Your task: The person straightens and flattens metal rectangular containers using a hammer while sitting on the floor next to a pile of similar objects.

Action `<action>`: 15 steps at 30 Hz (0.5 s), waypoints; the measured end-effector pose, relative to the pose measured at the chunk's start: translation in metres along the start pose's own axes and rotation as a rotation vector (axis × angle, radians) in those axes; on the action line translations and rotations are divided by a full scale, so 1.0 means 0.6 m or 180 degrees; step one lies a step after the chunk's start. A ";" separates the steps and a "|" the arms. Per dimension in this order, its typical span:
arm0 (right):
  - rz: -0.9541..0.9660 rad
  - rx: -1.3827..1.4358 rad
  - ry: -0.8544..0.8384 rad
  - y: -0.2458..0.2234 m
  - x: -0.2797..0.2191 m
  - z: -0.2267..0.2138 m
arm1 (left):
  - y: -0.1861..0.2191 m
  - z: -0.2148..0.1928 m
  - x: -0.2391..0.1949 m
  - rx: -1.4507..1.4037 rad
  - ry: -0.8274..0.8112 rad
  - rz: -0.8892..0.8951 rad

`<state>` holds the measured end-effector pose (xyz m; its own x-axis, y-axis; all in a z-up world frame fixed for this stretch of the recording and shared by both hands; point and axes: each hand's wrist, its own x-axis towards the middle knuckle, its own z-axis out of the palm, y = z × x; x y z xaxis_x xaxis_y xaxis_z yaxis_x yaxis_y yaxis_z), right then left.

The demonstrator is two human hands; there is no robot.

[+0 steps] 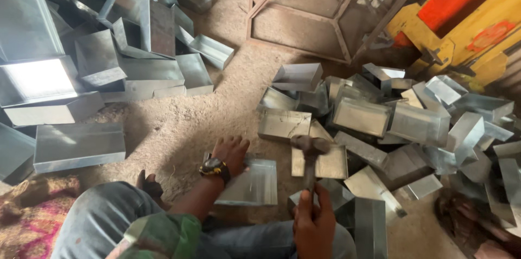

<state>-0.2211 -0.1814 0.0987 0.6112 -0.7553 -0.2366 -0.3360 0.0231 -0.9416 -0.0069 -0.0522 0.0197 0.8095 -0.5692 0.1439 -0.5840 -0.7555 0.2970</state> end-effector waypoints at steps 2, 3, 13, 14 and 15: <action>-0.0213 0.0344 0.0014 -0.016 -0.023 -0.003 | -0.033 0.012 0.022 -0.0267 -0.0975 -0.0026; -0.0409 0.0659 0.0061 -0.017 -0.028 -0.006 | -0.041 0.021 0.030 -0.0263 -0.0989 -0.0039; -0.0957 -0.1838 -0.0071 0.118 0.095 0.030 | -0.048 0.043 0.049 -0.0326 -0.1203 -0.0152; -0.0567 -0.1542 0.0074 0.117 0.103 0.012 | -0.051 0.041 0.060 -0.0517 -0.1138 -0.0308; -0.0130 -0.1247 0.0171 0.118 0.094 0.008 | -0.062 0.036 0.057 -0.0499 -0.1129 -0.0336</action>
<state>-0.2071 -0.2194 0.0176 0.5948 -0.7839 -0.1780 -0.5664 -0.2515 -0.7848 0.0410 -0.0507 -0.0066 0.7775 -0.5886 -0.2217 -0.4603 -0.7727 0.4370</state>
